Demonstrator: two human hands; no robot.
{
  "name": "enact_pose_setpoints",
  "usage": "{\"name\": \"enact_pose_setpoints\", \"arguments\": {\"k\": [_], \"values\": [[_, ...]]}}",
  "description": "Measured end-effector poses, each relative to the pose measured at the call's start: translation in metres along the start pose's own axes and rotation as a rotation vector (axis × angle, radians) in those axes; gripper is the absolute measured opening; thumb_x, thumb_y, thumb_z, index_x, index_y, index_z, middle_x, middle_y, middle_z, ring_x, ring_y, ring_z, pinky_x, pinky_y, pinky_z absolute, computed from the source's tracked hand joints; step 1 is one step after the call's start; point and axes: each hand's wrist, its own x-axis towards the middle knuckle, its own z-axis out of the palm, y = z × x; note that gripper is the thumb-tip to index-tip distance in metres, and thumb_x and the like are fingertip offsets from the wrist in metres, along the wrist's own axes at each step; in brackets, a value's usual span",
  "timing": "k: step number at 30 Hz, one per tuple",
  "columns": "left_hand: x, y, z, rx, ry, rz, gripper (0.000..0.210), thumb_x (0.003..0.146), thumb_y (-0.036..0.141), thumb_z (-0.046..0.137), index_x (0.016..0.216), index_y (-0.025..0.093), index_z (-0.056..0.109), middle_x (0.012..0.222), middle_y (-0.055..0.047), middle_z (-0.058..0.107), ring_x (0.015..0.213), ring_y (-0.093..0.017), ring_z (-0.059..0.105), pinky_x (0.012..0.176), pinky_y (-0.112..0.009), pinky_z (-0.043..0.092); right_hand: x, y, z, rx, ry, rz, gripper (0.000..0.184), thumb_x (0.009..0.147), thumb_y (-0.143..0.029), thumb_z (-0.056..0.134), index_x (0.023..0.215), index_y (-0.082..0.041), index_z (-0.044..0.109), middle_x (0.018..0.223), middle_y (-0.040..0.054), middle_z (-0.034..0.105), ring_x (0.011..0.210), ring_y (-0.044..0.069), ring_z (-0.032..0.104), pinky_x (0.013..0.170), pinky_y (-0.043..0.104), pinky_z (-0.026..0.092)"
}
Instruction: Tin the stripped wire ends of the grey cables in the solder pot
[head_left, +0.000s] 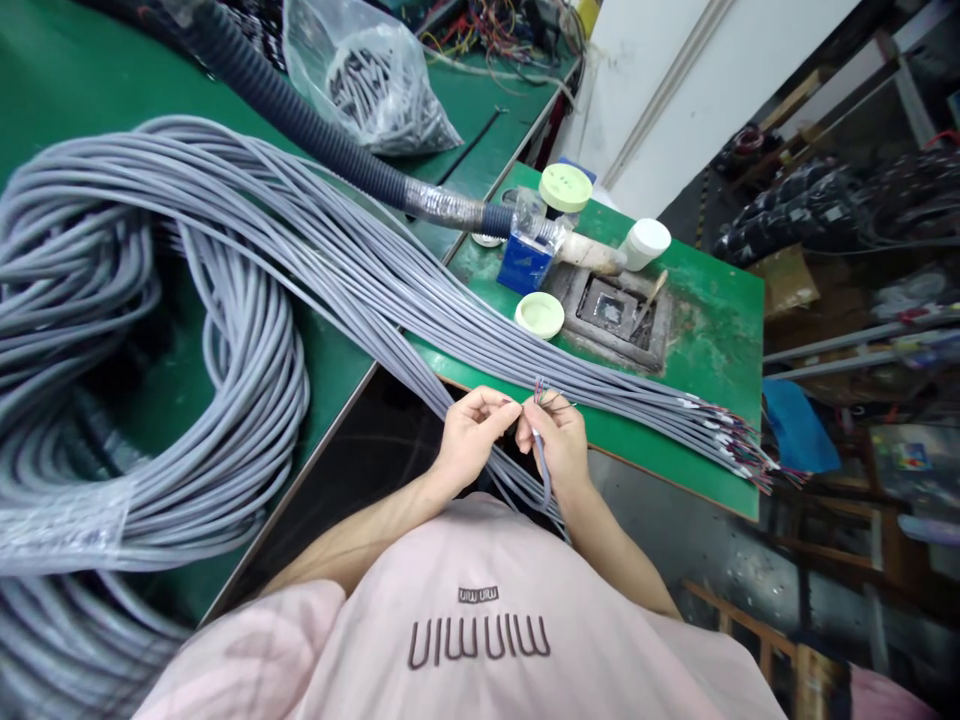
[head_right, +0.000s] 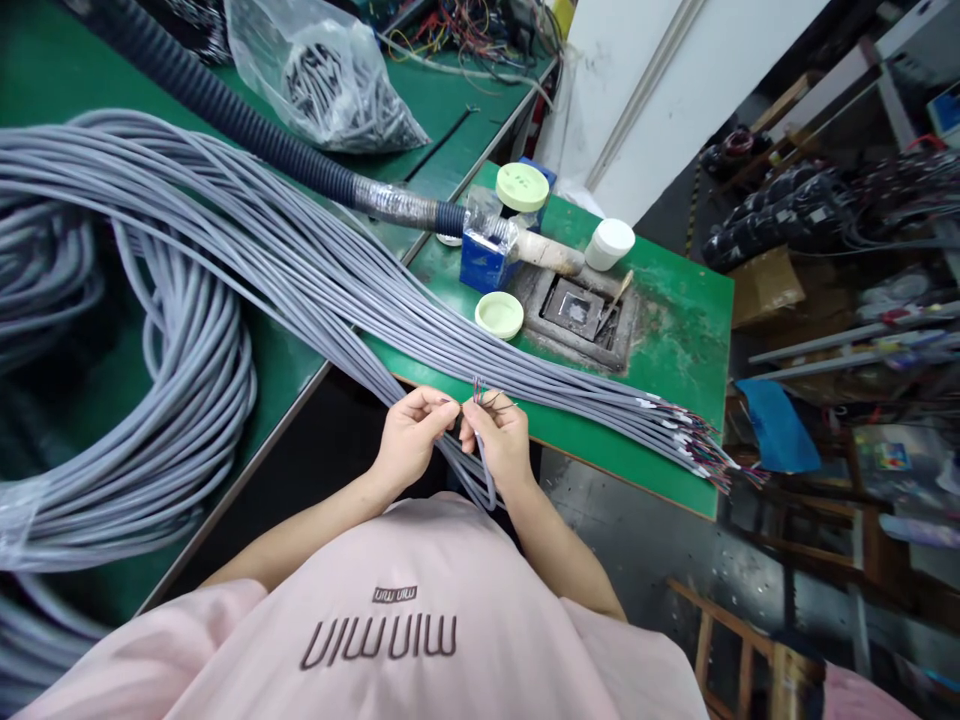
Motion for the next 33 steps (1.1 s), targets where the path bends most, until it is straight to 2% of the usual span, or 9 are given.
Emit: {"name": "enact_pose_setpoints", "arguments": {"k": [6, 11, 17, 22, 24, 33], "values": [[0.006, -0.010, 0.008, -0.108, -0.023, -0.013, 0.026, 0.068, 0.037, 0.078, 0.070, 0.017, 0.062, 0.053, 0.005, 0.055, 0.047, -0.006, 0.044, 0.049, -0.020, 0.036, 0.007, -0.003, -0.005, -0.071, 0.087, -0.068, 0.020, 0.079, -0.036, 0.069, 0.074, -0.019, 0.060, 0.051, -0.0056, 0.060, 0.038, 0.005, 0.048, 0.040, 0.017, 0.038], [0.014, -0.015, 0.017, -0.197, -0.052, -0.052, 0.025, 0.068, 0.037, 0.079, 0.070, 0.017, 0.064, 0.055, 0.003, 0.058, 0.048, -0.006, 0.045, 0.048, -0.020, 0.036, 0.016, -0.012, -0.011, -0.124, 0.125, -0.098, 0.021, 0.075, -0.036, 0.070, 0.070, -0.019, 0.061, 0.047, -0.0069, 0.056, 0.035, 0.005, 0.043, 0.037, 0.017, 0.035], [0.027, -0.017, 0.030, -0.242, -0.053, -0.079, 0.028, 0.064, 0.039, 0.081, 0.069, 0.016, 0.065, 0.054, 0.003, 0.058, 0.047, -0.006, 0.043, 0.046, -0.020, 0.033, 0.029, -0.027, -0.017, -0.106, 0.130, -0.072, 0.022, 0.072, -0.034, 0.072, 0.066, -0.018, 0.058, 0.042, -0.0079, 0.052, 0.032, 0.004, 0.039, 0.034, 0.016, 0.029], [0.039, -0.017, 0.032, -0.154, -0.131, -0.096, 0.030, 0.064, 0.041, 0.079, 0.072, 0.016, 0.065, 0.053, 0.004, 0.056, 0.047, -0.006, 0.044, 0.047, -0.020, 0.034, 0.047, -0.038, -0.026, -0.119, 0.103, -0.088, 0.022, 0.070, -0.031, 0.073, 0.065, -0.018, 0.056, 0.042, -0.0070, 0.054, 0.031, 0.004, 0.038, 0.034, 0.016, 0.028], [0.044, -0.015, 0.027, -0.045, -0.141, -0.016, 0.028, 0.065, 0.040, 0.078, 0.073, 0.016, 0.066, 0.052, 0.005, 0.053, 0.048, -0.006, 0.044, 0.048, -0.020, 0.035, 0.054, -0.043, -0.030, -0.152, 0.097, -0.086, 0.022, 0.070, -0.032, 0.072, 0.066, -0.018, 0.056, 0.042, -0.0067, 0.055, 0.031, 0.004, 0.037, 0.034, 0.016, 0.027], [0.072, -0.008, -0.003, 0.489, -0.015, 0.551, 0.013, 0.080, 0.031, 0.066, 0.078, 0.018, 0.069, 0.062, 0.002, 0.060, 0.059, -0.011, 0.053, 0.061, -0.026, 0.043, 0.087, -0.070, -0.043, -0.380, 0.099, -0.107, 0.026, 0.065, -0.037, 0.072, 0.063, -0.019, 0.053, 0.041, -0.0059, 0.054, 0.031, 0.005, 0.037, 0.032, 0.017, 0.025]]}}
